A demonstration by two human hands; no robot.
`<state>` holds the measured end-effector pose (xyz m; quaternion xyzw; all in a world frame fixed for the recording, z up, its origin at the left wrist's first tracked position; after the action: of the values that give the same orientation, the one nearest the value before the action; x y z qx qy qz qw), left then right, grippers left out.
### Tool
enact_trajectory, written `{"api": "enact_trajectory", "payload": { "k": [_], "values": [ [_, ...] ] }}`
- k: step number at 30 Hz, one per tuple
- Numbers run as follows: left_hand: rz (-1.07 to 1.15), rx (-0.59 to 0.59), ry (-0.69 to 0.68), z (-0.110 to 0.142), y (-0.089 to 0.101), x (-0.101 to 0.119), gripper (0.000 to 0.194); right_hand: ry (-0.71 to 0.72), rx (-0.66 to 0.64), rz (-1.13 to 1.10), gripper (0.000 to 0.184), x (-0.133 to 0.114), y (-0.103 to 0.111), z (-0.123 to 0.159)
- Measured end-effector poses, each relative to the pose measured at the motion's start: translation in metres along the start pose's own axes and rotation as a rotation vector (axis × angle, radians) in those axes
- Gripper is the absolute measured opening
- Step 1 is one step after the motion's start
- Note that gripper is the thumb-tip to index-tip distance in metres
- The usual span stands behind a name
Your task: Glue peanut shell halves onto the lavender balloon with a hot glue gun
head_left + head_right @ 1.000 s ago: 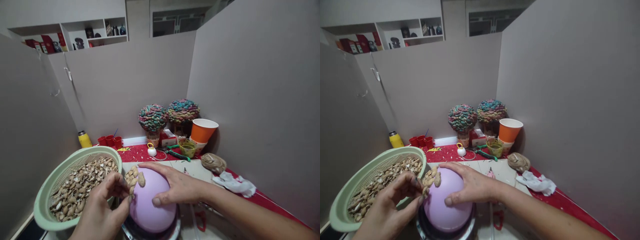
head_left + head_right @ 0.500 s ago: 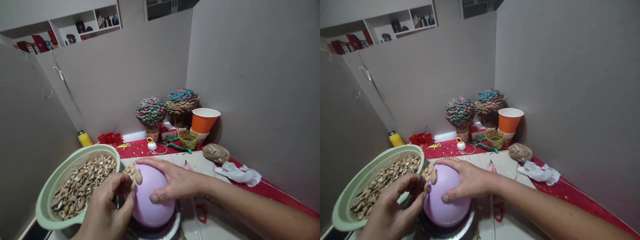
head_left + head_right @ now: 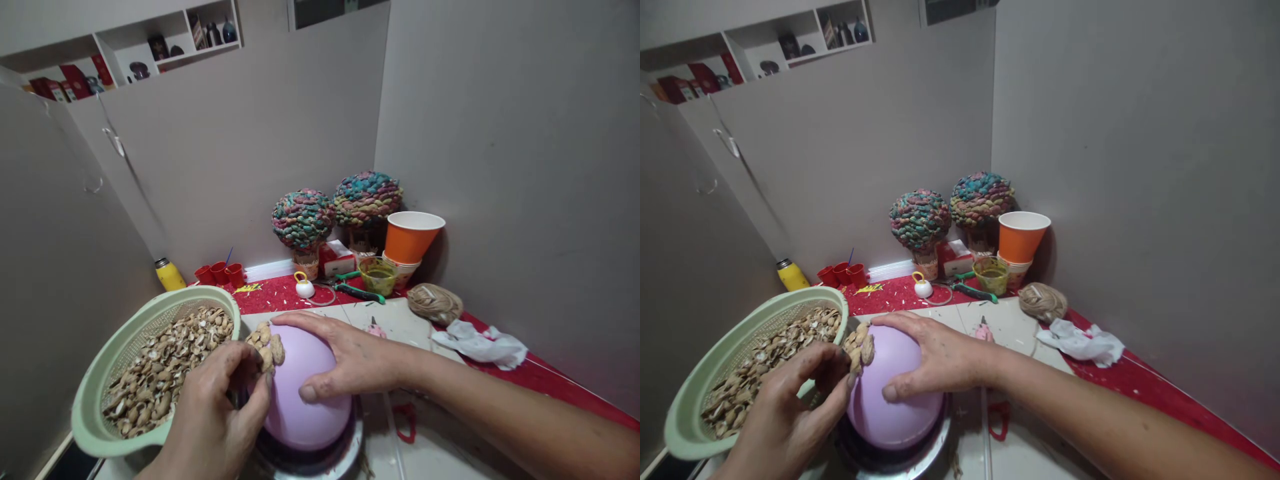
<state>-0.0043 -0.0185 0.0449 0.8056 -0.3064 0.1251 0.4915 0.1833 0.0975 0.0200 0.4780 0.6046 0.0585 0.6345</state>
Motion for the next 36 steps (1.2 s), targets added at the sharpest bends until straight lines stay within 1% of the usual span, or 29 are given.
{"api": "enact_trajectory", "payload": {
  "k": [3, 6, 10, 13, 19, 24, 26, 29, 31, 33, 34, 36],
  "values": [
    [-0.001, -0.008, 0.019, -0.001, 0.001, 0.0, 0.011, 0.02, 0.002, -0.001, 0.091, 0.001, -0.001, 0.0],
    [0.028, 0.013, -0.006, -0.001, 0.002, 0.002, 0.004, 0.03, 0.008, -0.003, 0.091, 0.002, 0.0, 0.0],
    [0.046, 0.025, -0.051, -0.002, 0.001, 0.003, 0.009, 0.022, 0.001, -0.006, 0.092, 0.001, 0.001, 0.0],
    [0.053, 0.037, -0.048, -0.001, 0.0, 0.003, 0.008, 0.026, 0.004, -0.001, 0.091, 0.0, 0.001, 0.0],
    [0.07, 0.009, -0.077, 0.005, 0.0, -0.001, 0.006, 0.038, 0.018, 0.008, 0.087, -0.001, 0.0, 0.0],
    [0.042, 0.081, -0.134, 0.005, -0.003, -0.005, 0.01, 0.037, 0.024, -0.002, 0.089, 0.001, -0.001, 0.0],
    [0.056, 0.088, -0.137, 0.005, -0.004, -0.005, 0.01, 0.038, 0.025, -0.006, 0.089, 0.002, -0.001, 0.0],
    [0.09, 0.108, -0.122, 0.004, -0.001, -0.006, 0.007, 0.034, 0.02, -0.011, 0.088, 0.003, -0.001, 0.001],
    [0.101, 0.172, -0.097, 0.006, 0.003, -0.009, 0.008, 0.024, 0.017, -0.024, 0.09, 0.005, -0.001, 0.001],
    [0.108, 0.258, -0.048, 0.009, 0.004, -0.014, 0.013, 0.015, 0.018, -0.054, 0.093, 0.009, -0.001, 0.003],
    [0.11, 0.281, -0.017, 0.009, 0.004, -0.017, 0.017, 0.017, 0.017, -0.075, 0.094, 0.01, -0.001, 0.003],
    [0.119, 0.261, 0.053, 0.01, -0.001, -0.023, 0.025, 0.025, 0.009, -0.11, 0.095, 0.015, -0.003, 0.004]
  ]
}}
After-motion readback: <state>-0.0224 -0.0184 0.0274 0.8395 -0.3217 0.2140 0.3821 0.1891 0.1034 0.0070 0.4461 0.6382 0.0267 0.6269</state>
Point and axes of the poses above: each hand's wrist, its own z-axis away from the middle knuckle, its own y-axis out of the back of the hand, x = y × z, the point moved 1 cm from there along -z, towards the middle knuckle, and after that the axes turned 7 degrees about z, right-handed, at the moved point
